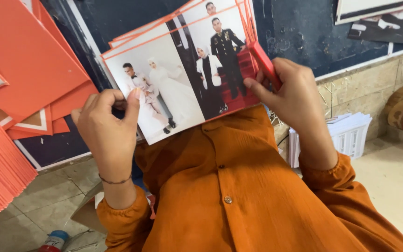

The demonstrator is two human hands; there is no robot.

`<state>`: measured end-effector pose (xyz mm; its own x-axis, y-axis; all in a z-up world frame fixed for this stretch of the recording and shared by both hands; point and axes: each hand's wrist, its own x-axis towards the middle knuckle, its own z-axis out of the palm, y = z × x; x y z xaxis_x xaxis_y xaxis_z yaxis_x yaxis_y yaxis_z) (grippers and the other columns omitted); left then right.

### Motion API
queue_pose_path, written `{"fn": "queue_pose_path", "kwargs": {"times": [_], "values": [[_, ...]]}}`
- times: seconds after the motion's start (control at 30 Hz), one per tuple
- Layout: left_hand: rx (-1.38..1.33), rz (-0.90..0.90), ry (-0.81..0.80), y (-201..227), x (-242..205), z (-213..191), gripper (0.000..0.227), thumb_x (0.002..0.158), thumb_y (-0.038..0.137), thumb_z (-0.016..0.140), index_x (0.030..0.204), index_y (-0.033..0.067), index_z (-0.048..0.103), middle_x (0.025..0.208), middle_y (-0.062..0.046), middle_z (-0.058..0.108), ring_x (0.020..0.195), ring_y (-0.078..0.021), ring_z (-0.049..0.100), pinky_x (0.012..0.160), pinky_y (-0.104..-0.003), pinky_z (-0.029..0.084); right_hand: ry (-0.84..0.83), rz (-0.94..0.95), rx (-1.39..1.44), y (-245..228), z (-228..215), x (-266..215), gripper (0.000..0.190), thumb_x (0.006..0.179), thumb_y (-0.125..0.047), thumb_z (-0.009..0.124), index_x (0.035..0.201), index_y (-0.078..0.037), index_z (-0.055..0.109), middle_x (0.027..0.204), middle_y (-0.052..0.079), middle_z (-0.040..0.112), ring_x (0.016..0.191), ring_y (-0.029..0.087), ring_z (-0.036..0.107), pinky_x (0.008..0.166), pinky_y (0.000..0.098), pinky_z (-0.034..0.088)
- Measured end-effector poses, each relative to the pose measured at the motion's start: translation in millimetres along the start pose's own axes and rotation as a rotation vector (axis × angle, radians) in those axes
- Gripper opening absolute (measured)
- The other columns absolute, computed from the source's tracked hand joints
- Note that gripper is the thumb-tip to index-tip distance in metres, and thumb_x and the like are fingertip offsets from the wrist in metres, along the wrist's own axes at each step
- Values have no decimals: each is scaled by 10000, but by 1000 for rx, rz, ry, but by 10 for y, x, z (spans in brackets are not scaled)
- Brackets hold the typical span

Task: The person assembles orange tri-fold cards by inserting printed photos and text inserts into the card slots. They repeatedly open the cards, place the inserts, and close them, handling the items one at a time.

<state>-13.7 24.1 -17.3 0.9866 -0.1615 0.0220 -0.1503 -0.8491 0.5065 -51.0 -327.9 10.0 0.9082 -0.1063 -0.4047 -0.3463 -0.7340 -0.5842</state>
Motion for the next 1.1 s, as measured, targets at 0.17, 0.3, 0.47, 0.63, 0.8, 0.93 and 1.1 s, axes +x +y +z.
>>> {"fn": "queue_pose_path", "kwargs": {"times": [0.17,0.3,0.47,0.63,0.8,0.93,1.1], "values": [[8,-5,-4,16,-2,2,423,1181,347,801,873,114,627,813,15,651,818,-214,614,905,-446,389,89,-48,-108,5,82,76,670,1176,-312,779,739,-99,318,683,17,356,630,181,310,621,378,267],[-31,-14,-32,6,29,-32,398,1155,287,838,867,112,627,827,10,668,828,-208,630,930,-457,396,98,-84,-129,38,103,66,668,1155,-294,795,740,-94,312,680,23,360,624,194,315,623,381,277],[-50,-27,-130,-13,75,-81,413,1163,301,814,860,118,602,832,22,673,837,-213,631,900,-443,381,82,-77,-241,87,107,47,647,1153,-332,804,741,-80,372,679,36,405,615,225,346,619,410,291],[-51,-24,-187,-48,139,-81,453,1155,285,819,828,125,548,782,21,619,800,-241,613,893,-469,390,59,-105,-298,109,63,43,616,1161,-321,805,746,-74,423,679,57,464,602,259,411,624,432,321],[-52,-20,-225,-66,190,-141,469,1160,304,779,808,137,518,697,25,562,751,-229,590,860,-450,380,39,-130,-280,45,48,56,657,1180,-271,801,741,-76,353,672,65,424,593,253,374,630,429,304],[-52,-33,-261,-80,215,-145,452,1157,335,762,805,146,550,715,43,608,728,-193,615,880,-442,382,30,-96,-295,65,51,49,677,1205,-309,779,748,-71,341,674,62,397,600,244,349,635,423,288],[-1,-27,-272,-120,218,-143,466,1149,385,778,797,150,581,710,52,643,703,-188,633,869,-451,389,26,-61,-307,96,47,61,712,1205,-354,808,746,-71,344,674,58,382,614,227,333,643,414,283]]}}
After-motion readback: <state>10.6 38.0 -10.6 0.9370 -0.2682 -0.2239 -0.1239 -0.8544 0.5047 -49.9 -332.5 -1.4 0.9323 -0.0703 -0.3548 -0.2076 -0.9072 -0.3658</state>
